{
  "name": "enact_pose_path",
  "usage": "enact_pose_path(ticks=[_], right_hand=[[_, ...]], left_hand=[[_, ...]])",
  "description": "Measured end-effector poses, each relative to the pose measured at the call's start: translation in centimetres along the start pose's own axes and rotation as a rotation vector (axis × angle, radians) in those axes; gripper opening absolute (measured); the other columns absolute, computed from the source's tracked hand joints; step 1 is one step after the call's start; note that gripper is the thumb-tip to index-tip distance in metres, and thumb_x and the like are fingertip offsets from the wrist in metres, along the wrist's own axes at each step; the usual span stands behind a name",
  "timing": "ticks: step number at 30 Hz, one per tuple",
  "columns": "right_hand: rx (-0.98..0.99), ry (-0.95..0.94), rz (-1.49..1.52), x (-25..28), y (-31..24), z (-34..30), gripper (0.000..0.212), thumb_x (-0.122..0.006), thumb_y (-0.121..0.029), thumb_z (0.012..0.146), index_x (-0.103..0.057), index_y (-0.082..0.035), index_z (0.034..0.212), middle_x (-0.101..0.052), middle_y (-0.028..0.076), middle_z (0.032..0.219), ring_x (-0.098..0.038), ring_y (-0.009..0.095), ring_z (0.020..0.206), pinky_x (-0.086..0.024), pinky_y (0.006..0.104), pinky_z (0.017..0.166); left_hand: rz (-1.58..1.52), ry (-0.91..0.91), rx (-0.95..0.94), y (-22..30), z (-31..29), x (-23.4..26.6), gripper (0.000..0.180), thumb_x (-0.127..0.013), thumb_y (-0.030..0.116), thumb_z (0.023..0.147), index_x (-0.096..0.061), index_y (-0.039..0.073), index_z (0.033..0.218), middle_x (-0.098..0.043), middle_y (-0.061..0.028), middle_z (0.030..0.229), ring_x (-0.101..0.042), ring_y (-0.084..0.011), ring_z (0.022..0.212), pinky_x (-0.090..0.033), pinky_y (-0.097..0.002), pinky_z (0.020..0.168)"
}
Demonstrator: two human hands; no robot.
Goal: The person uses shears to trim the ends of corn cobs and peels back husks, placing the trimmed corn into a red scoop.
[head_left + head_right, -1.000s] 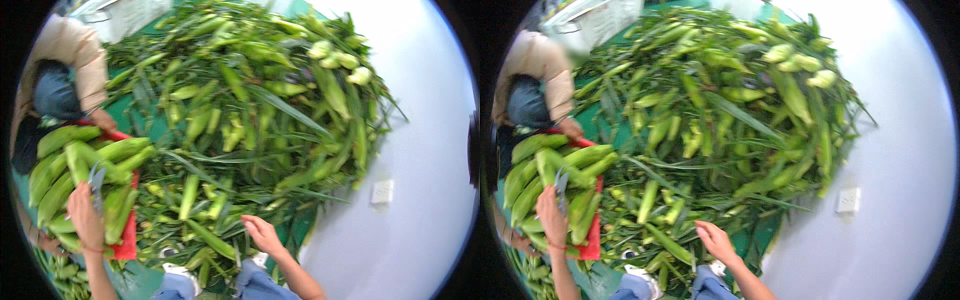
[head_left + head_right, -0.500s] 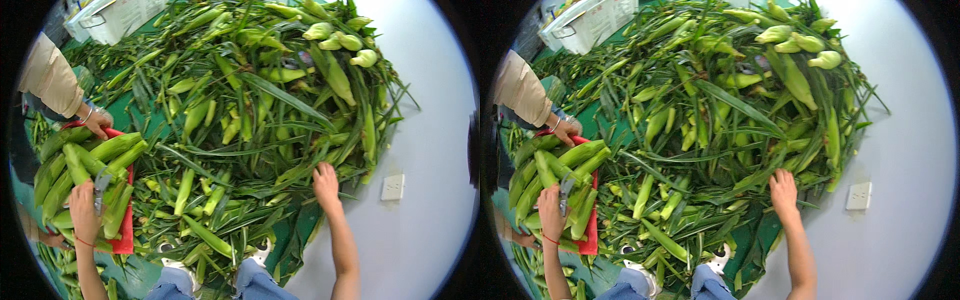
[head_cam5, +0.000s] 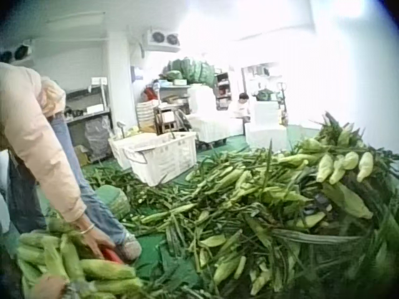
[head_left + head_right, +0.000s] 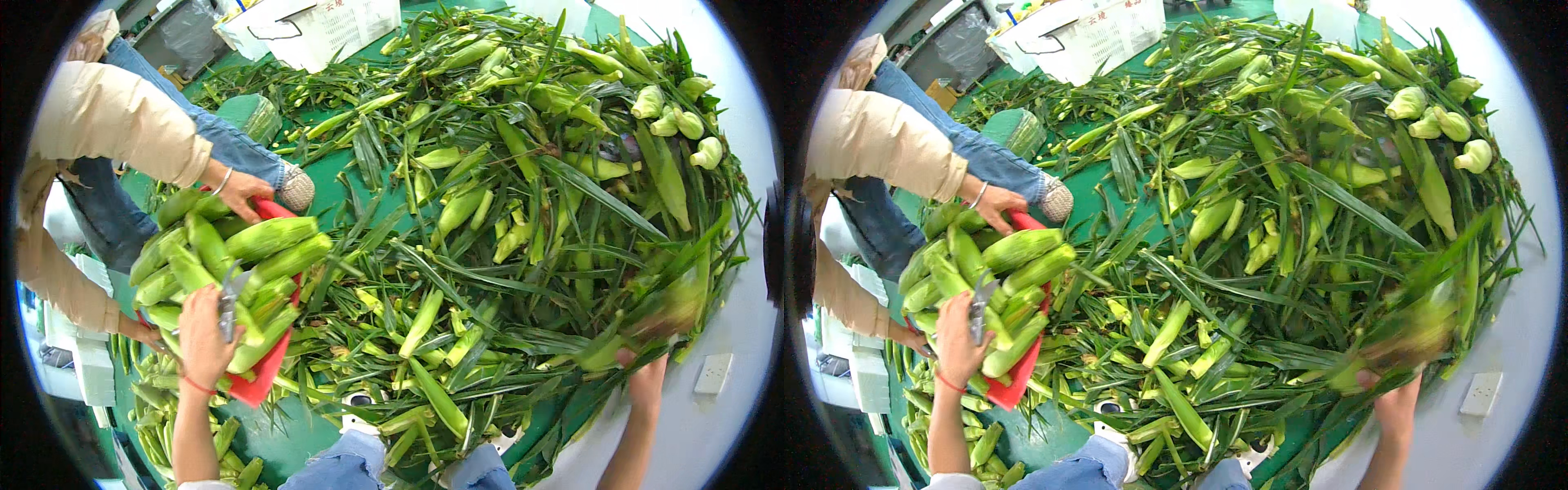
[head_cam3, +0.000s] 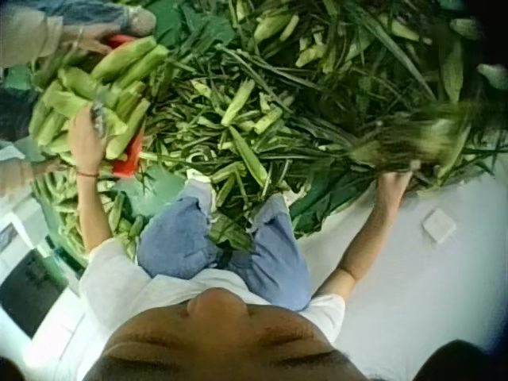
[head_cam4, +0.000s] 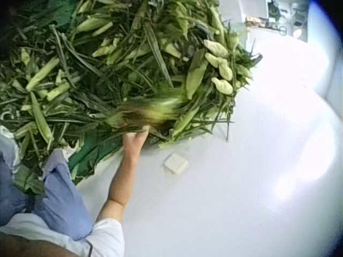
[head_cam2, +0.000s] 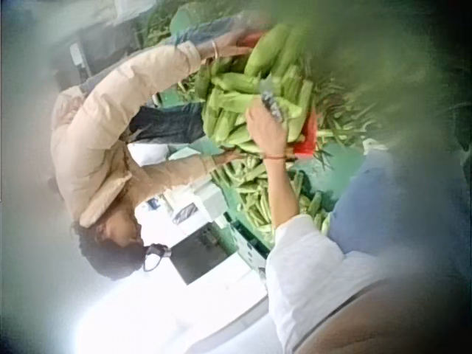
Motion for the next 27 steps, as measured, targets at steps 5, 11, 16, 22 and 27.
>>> enact_pose_path(ticks=[5, 11, 16, 22, 27], right_hand=[[-0.275, -0.064, 1.158, -11.4, -0.2, -0.3, 0.053, -0.050, -0.043, 0.091, -0.044, -0.011, 0.132, -0.059, 0.013, 0.115, -0.053, 0.034, 0.112, -0.041, 0.0502, 0.098], [-0.646, 0.159, 1.435, -17.3, 6.4, -2.9, 0.049, -0.040, -0.052, 0.094, -0.056, -0.009, 0.110, -0.062, 0.012, 0.104, -0.058, 0.032, 0.098, -0.048, 0.0447, 0.089], [-0.431, 0.341, 1.276, -14.1, 5.4, -3.8, 0.053, -0.043, -0.058, 0.091, -0.054, -0.012, 0.114, -0.061, 0.010, 0.100, -0.059, 0.029, 0.093, -0.050, 0.0452, 0.083], [-0.437, 0.401, 1.076, -12.5, 8.3, -5.1, 0.056, -0.037, -0.060, 0.092, -0.052, -0.012, 0.116, -0.060, 0.012, 0.098, -0.060, 0.028, 0.086, -0.052, 0.0461, 0.077], [-0.244, 0.470, 1.180, -9.5, 7.2, -3.3, 0.063, -0.031, -0.061, 0.090, -0.053, -0.005, 0.106, -0.058, 0.012, 0.092, -0.058, 0.025, 0.083, -0.051, 0.0422, 0.077]], left_hand=[[0.236, 0.123, 0.078, -1.6, -5.1, 4.8, 0.066, -0.070, 0.001, 0.062, -0.045, 0.001, 0.123, -0.046, -0.0218, 0.130, -0.043, -0.0413, 0.119, -0.033, -0.0452, 0.103], [-0.974, -0.374, 0.049, 13.1, -4.3, 1.2, 0.057, -0.073, 0.006, 0.068, -0.046, 0.004, 0.118, -0.059, -0.0095, 0.109, -0.061, -0.0172, 0.090, -0.048, -0.0334, 0.082], [-1.445, -1.071, -0.049, 24.8, -2.4, -7.9, 0.054, -0.074, 0.015, 0.079, -0.041, 0.002, 0.120, -0.056, -0.0092, 0.117, -0.061, -0.0150, 0.093, -0.049, -0.0299, 0.084], [-1.520, -1.286, -0.117, 29.9, -6.2, -13.6, 0.053, -0.073, 0.020, 0.081, -0.041, 0.000, 0.118, -0.056, -0.0086, 0.106, -0.056, -0.0116, 0.091, -0.048, -0.0269, 0.081], [-1.740, -1.313, 0.572, 27.9, -10.2, -14.4, 0.047, -0.065, 0.015, 0.084, -0.041, 0.006, 0.123, -0.055, -0.0051, 0.095, -0.057, -0.0148, 0.083, -0.047, -0.0270, 0.073]])
Point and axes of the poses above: each hand's wrist, its own z-axis towards the middle knuckle, its own x-axis out of the back of the hand, y = z × x, the point moved 7 cm from there along z, towards the middle knuckle
